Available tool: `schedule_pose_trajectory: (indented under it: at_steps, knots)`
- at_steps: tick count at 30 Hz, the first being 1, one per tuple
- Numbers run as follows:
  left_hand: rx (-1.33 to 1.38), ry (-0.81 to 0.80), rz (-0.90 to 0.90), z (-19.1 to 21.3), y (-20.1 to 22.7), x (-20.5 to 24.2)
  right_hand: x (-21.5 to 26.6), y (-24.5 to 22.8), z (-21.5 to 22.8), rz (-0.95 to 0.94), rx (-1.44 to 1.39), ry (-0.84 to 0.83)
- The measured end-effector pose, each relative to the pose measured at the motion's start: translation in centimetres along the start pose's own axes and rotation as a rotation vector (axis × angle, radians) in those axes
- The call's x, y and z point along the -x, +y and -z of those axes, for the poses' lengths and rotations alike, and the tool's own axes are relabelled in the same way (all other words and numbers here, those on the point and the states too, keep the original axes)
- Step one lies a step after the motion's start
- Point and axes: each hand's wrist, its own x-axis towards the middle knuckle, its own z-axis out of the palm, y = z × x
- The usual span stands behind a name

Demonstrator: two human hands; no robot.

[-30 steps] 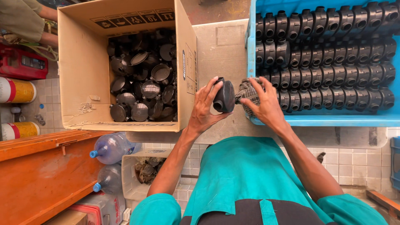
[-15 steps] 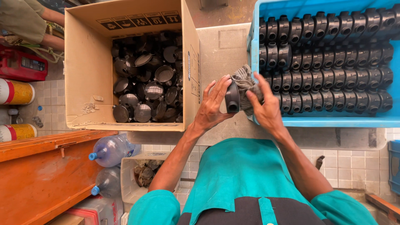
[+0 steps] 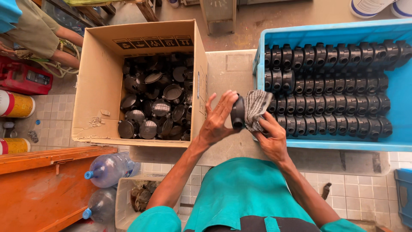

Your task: The person picks up black plastic parts from a cardboard box, wipes them with a cloth, and places them into a blue plastic crate. The person repeats this process for multiple parts throughout the video.

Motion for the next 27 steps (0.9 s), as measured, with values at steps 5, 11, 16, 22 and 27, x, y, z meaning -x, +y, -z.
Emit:
schedule_pose_trajectory:
  at_steps: [5,11,16,22,27]
  knots:
    - [0.028,-0.002,-0.023,0.7,2.8,-1.0,-2.1,0.1,0.4,-0.06,-0.048,0.059]
    - [0.082,0.063,0.002,1.3,2.3,-2.1,-2.0,-0.3,0.3,0.145,0.04,0.107]
    - [0.037,0.047,-0.005,0.9,1.0,-2.4,-3.3,-1.9,0.2,0.078,0.009,0.095]
    - [0.078,0.004,0.01,0.0,1.4,-1.9,-3.9,-3.4,0.7,0.167,-0.062,0.05]
    - [0.031,0.014,-0.016,0.6,1.2,-3.1,-2.1,-2.9,1.0,0.02,-0.005,0.064]
